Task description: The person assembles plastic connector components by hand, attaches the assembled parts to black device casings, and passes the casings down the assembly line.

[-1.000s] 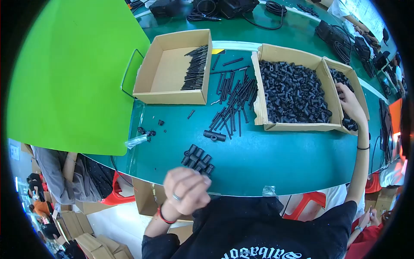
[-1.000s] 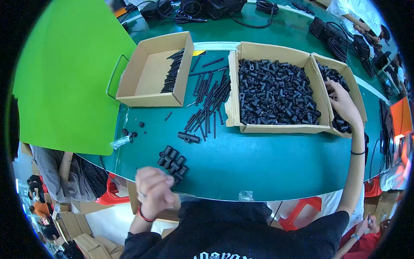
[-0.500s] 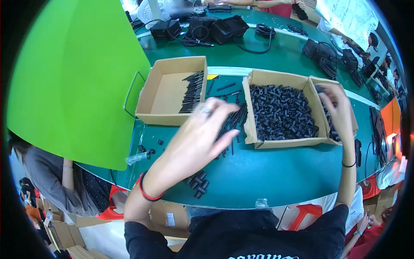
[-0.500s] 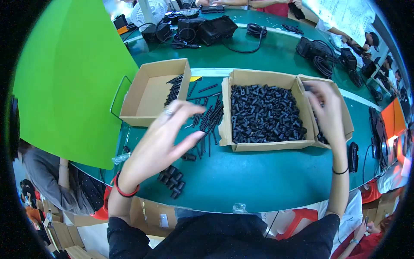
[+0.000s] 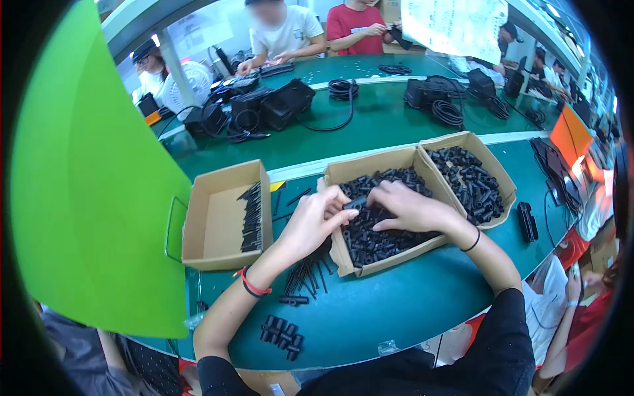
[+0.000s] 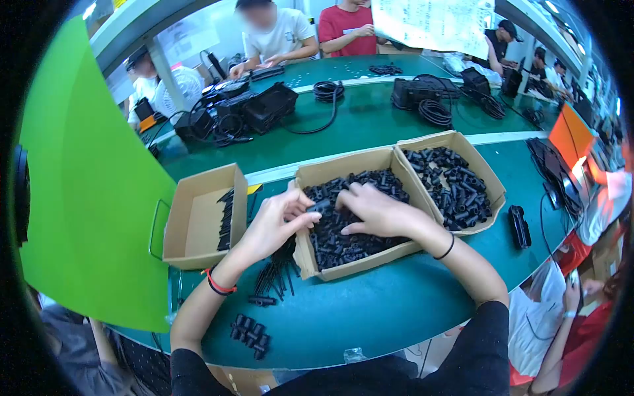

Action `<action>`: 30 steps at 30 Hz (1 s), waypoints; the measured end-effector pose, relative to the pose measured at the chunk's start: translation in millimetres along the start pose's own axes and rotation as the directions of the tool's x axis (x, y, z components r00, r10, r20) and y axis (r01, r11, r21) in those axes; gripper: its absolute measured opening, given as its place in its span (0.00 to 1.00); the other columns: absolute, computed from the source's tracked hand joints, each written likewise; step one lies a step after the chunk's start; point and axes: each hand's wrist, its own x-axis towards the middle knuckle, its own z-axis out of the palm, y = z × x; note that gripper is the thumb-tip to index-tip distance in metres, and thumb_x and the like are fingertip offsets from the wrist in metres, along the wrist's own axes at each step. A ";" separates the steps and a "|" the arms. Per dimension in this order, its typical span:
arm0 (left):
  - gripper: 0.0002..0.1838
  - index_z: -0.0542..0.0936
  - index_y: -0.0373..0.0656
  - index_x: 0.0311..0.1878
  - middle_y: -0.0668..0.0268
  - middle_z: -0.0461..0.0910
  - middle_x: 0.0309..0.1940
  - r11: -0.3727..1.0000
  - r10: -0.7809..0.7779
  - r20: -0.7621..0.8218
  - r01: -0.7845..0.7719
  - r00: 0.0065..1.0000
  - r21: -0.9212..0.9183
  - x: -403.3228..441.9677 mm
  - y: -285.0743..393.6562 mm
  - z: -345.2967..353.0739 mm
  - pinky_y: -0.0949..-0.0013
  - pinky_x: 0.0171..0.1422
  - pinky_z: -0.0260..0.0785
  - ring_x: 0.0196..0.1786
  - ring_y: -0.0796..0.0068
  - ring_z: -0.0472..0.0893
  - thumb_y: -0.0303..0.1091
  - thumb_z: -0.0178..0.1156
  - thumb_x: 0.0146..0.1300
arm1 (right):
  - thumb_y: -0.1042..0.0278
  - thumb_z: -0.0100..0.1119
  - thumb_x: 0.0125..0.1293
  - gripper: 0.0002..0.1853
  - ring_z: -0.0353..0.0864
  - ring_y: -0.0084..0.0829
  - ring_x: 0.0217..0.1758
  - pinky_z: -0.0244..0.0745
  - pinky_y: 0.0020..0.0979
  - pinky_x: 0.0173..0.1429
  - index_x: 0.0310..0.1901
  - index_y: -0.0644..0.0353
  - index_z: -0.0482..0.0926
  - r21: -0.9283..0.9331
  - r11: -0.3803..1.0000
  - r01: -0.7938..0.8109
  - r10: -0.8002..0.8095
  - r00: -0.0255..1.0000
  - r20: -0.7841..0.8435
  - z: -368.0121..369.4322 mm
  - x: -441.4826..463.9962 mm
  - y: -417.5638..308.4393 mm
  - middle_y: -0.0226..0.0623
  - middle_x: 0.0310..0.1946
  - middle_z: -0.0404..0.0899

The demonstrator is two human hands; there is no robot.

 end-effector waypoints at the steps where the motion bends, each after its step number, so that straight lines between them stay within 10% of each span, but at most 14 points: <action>1: 0.13 0.76 0.34 0.40 0.61 0.83 0.29 0.996 0.031 0.002 -0.031 1.000 0.086 0.7 -3.7 2.9 0.73 0.35 0.75 0.33 0.79 0.85 0.34 0.66 0.64 | 0.61 0.68 0.61 0.18 0.75 0.50 0.49 0.73 0.43 0.53 0.47 0.61 0.74 0.121 0.989 -0.083 0.074 0.994 0.074 -2.9 -0.4 -10.4 0.48 0.45 0.70; 9: 0.11 0.75 0.39 0.39 0.57 0.81 0.27 0.928 0.161 -0.080 -0.123 0.984 0.352 -10.0 -14.1 21.5 0.61 0.34 0.73 0.31 0.58 0.82 0.36 0.65 0.64 | 0.65 0.67 0.60 0.13 0.80 0.48 0.43 0.76 0.44 0.47 0.43 0.61 0.81 0.030 0.998 -0.049 0.051 0.996 -0.072 3.3 -3.9 -18.8 0.44 0.38 0.74; 16: 0.09 0.76 0.38 0.41 0.61 0.80 0.31 0.994 0.074 -0.070 -0.068 0.995 0.081 -13.1 -23.0 24.1 0.70 0.34 0.69 0.28 0.73 0.78 0.34 0.62 0.68 | 0.63 0.65 0.63 0.15 0.79 0.43 0.47 0.75 0.41 0.53 0.50 0.58 0.84 0.054 0.999 -0.011 0.031 0.921 -0.389 7.2 -0.7 -14.0 0.43 0.39 0.77; 24: 0.06 0.74 0.39 0.44 0.67 0.80 0.35 0.946 -0.016 0.056 0.033 0.998 -0.322 -16.6 -23.4 21.1 0.75 0.50 0.68 0.42 0.82 0.78 0.31 0.53 0.74 | 0.67 0.58 0.70 0.16 0.81 0.27 0.35 0.75 0.30 0.41 0.57 0.61 0.80 0.622 0.782 -0.031 0.145 0.980 -0.133 -15.5 3.3 -26.9 0.40 0.33 0.79; 30: 0.06 0.74 0.39 0.45 0.66 0.82 0.34 0.918 -0.026 -0.001 0.023 1.000 -0.396 -14.3 -26.5 18.1 0.77 0.45 0.67 0.38 0.83 0.78 0.31 0.56 0.73 | 0.68 0.61 0.69 0.18 0.74 0.19 0.33 0.71 0.26 0.39 0.60 0.55 0.80 0.623 0.781 -0.043 0.117 0.990 -0.079 -13.9 3.3 -13.8 0.33 0.31 0.77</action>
